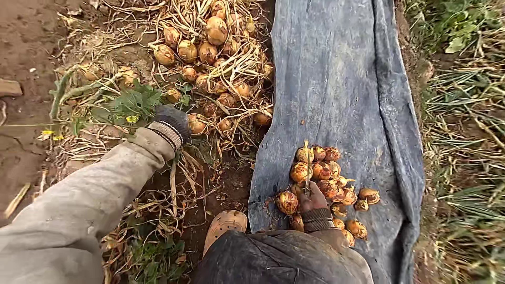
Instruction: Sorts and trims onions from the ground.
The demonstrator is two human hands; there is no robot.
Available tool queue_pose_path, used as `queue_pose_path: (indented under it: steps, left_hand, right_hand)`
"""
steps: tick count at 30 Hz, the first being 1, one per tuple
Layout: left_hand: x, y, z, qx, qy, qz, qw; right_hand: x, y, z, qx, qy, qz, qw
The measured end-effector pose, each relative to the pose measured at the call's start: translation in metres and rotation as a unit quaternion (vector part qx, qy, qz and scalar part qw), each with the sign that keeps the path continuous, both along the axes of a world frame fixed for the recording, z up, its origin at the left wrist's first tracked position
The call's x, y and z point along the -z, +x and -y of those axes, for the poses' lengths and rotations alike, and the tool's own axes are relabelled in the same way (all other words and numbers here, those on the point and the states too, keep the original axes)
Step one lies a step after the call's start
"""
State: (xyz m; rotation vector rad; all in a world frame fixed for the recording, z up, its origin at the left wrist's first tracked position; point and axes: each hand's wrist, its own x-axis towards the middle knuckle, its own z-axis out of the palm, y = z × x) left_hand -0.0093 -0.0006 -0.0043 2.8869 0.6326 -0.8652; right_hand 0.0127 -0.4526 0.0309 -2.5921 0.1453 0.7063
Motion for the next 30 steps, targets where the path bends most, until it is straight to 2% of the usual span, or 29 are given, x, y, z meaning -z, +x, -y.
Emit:
queue_pose_path:
  steps: [3, 4, 6, 8, 9, 12, 15, 17, 20, 23, 25, 28, 30]
  left_hand:
    - [0.003, -0.018, -0.004, 0.042, -0.011, 0.030, 0.999]
    - [0.004, -0.025, -0.004, 0.044, -0.027, 0.068, 0.996]
    - [0.003, -0.045, -0.006, 0.024, -0.086, 0.217, 0.972]
    - [-0.002, -0.068, -0.002, -0.008, -0.184, 0.368, 0.911]
    - [-0.006, -0.079, 0.005, -0.038, -0.241, 0.410, 0.879]
    - [-0.038, -0.114, 0.045, -0.184, -0.374, 0.440, 0.795]
    - [-0.066, -0.143, 0.085, -0.215, -0.436, 0.489, 0.725]
    - [-0.080, -0.158, 0.104, -0.217, -0.473, 0.486, 0.702]
    - [-0.087, -0.168, 0.113, -0.155, -0.476, 0.469, 0.728]
    - [-0.097, -0.165, 0.119, -0.075, -0.447, 0.435, 0.778]
    - [-0.106, -0.158, 0.125, -0.054, -0.448, 0.409, 0.793]
    - [-0.108, -0.145, 0.126, -0.016, -0.431, 0.440, 0.788]
    - [-0.105, -0.139, 0.119, 0.023, -0.376, 0.432, 0.819]
  right_hand:
    - [-0.029, -0.003, -0.051, -0.030, 0.054, 0.011, 0.998]
    - [-0.039, -0.005, -0.069, -0.047, 0.074, 0.018, 0.996]
    - [-0.047, -0.006, -0.102, -0.069, 0.141, 0.008, 0.988]
    - [-0.039, -0.009, -0.127, -0.079, 0.213, -0.033, 0.973]
    - [-0.033, -0.013, -0.136, -0.083, 0.240, -0.058, 0.966]
    - [-0.021, -0.028, -0.156, -0.091, 0.317, -0.152, 0.932]
    - [-0.023, -0.041, -0.163, -0.123, 0.446, -0.176, 0.869]
    - [-0.026, -0.050, -0.157, -0.157, 0.521, -0.135, 0.828]
    - [-0.039, -0.056, -0.138, -0.195, 0.556, -0.059, 0.806]
    - [-0.046, -0.056, -0.122, -0.185, 0.538, -0.008, 0.822]
    - [-0.047, -0.057, -0.117, -0.160, 0.538, 0.002, 0.828]
    - [-0.051, -0.056, -0.114, -0.122, 0.533, -0.014, 0.837]
    - [-0.050, -0.054, -0.112, -0.087, 0.525, -0.052, 0.845]
